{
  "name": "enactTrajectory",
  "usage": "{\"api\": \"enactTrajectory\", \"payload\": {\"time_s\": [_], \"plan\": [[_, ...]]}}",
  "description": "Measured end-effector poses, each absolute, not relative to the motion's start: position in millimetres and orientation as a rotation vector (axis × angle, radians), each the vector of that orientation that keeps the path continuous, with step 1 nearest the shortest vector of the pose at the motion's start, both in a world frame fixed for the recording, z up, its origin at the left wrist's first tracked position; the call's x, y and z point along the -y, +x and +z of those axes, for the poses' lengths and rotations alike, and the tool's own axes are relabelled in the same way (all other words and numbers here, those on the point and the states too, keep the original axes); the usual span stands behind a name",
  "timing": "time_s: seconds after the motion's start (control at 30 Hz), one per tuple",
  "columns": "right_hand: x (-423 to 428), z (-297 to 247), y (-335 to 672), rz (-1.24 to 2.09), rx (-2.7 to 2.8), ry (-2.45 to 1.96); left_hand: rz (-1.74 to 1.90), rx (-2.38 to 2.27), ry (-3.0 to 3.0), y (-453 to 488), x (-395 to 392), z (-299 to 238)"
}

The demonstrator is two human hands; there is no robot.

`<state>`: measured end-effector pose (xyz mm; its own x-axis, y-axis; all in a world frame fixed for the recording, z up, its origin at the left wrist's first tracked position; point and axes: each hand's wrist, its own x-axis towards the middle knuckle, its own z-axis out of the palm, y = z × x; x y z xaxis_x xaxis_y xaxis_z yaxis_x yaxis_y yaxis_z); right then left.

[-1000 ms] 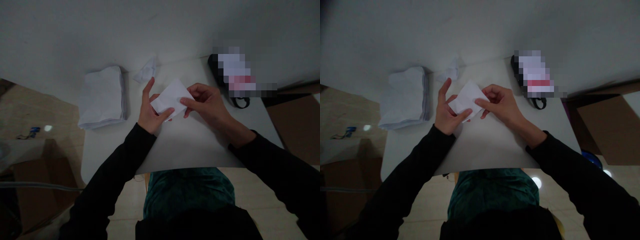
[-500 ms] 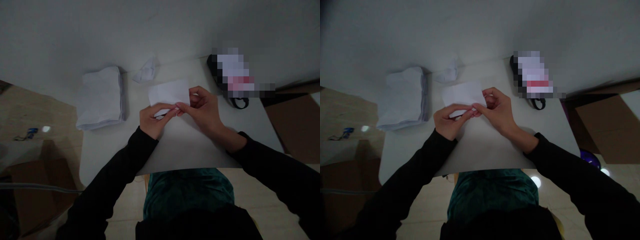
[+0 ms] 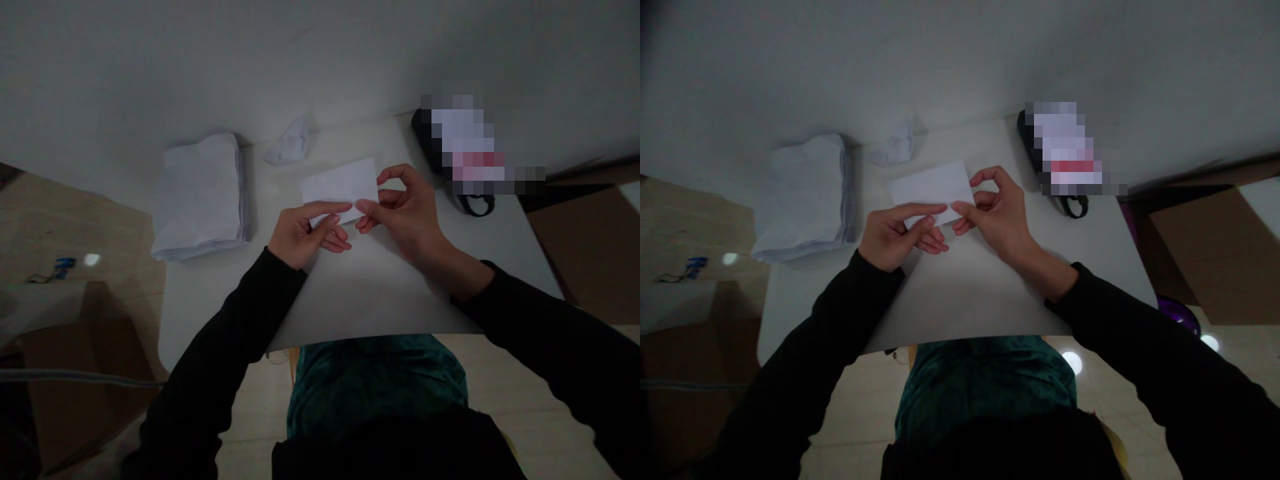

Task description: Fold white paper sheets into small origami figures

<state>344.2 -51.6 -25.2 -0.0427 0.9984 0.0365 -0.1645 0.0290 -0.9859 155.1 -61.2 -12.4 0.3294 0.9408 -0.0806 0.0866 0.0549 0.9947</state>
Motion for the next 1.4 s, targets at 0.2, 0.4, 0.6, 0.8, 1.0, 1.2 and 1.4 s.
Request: {"api": "enactTrajectory", "payload": {"time_s": [0.2, 0.4, 0.6, 0.8, 1.0, 1.2, 1.4], "plan": [[52.8, -26.0, 341.9, 1.31, 1.129, -1.059, 0.745, -0.957, 1.34, 144.9, 53.9, -9.6], [31.9, -36.4, 363.3, 1.182, 0.992, -1.065, 0.738, -0.995, 1.258, 123.8, 41.0, -9.8], [30.4, -34.4, 364.4, 1.196, 0.991, -1.058, 1.194, -1.205, 1.203, 111.7, 33.3, -12.2], [47.1, -26.2, 345.8, 1.239, 1.097, -1.02, 1.206, -1.168, 1.314, 140.3, 51.8, -17.3], [52.9, -22.6, 339.5, 1.299, 1.125, -1.025, 1.128, -1.167, 1.405, 156.4, 58.2, -23.3], [53.8, -27.8, 337.3, 1.284, 1.146, -1.01, 1.107, -1.152, 1.44, 156.1, 55.8, -22.4], [50.7, -32.3, 340.8, 1.242, 1.186, -0.98, 1.083, -1.107, 1.391, 152.5, 54.3, -28.3]]}}
